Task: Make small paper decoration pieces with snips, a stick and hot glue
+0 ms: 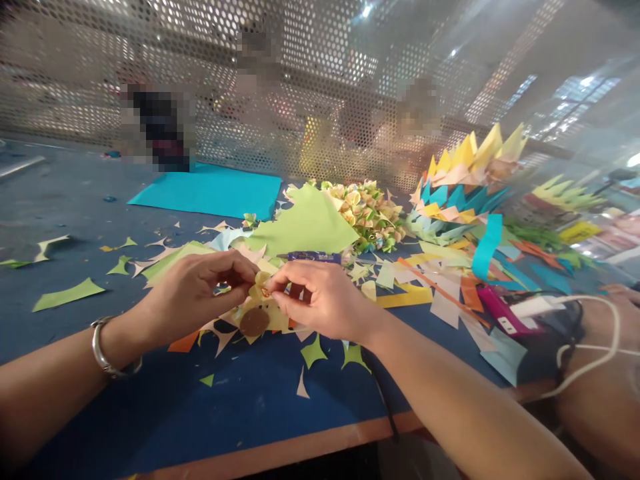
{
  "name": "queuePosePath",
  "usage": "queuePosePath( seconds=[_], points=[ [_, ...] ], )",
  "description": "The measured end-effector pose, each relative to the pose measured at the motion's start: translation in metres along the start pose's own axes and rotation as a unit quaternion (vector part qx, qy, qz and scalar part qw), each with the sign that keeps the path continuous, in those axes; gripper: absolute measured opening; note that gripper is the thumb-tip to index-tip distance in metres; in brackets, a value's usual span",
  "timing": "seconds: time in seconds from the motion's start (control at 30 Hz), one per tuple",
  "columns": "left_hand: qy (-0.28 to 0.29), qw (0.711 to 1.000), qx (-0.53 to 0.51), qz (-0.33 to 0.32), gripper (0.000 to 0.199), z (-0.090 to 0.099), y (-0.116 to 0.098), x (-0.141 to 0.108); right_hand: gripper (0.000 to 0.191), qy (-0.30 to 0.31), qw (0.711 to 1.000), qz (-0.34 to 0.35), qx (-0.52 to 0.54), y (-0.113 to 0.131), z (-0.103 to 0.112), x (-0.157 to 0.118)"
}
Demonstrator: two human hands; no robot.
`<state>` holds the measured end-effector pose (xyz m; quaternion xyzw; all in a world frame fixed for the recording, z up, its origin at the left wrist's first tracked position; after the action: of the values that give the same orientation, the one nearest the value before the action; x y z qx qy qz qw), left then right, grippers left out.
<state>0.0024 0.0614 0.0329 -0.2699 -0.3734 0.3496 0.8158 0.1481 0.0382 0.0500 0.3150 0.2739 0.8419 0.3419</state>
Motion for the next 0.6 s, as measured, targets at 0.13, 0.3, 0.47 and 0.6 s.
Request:
queuePosePath(
  seconds=[0.13, 0.3, 0.47, 0.6],
  points=[
    [0.008, 1.000, 0.010, -0.011, 0.013, -0.0018, -0.0029, 0.0000, 0.006, 0.008, 1.000, -0.001, 0.000, -0.0011, -0.0022, 0.0010],
    [0.020, 0.999, 0.036, -0.030, 0.017, -0.0044, -0.0059, 0.0000, 0.005, 0.008, 1.000, 0.013, -0.011, -0.0027, -0.0026, 0.0010],
    [0.028, 0.997, 0.052, -0.044, 0.017, -0.0048, -0.0093, -0.0013, 0.007, 0.016, 1.000, 0.008, -0.009, -0.0047, -0.0047, 0.0004],
    [0.030, 0.996, 0.066, -0.049, 0.018, -0.0053, -0.0106, -0.0017, 0.008, 0.018, 1.000, -0.001, -0.003, -0.0052, -0.0061, 0.0005]
  ],
)
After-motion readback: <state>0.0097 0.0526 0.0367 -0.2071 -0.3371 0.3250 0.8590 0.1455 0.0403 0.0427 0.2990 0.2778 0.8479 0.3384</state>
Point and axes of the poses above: each hand's wrist, its own x-axis towards the middle knuckle, its own z-axis out of the back of the hand, y = z × x, the point moved 7 cm from there along x, towards the middle knuckle, and after that the axes turned 1 degree about -z, right-handed, at the moved point
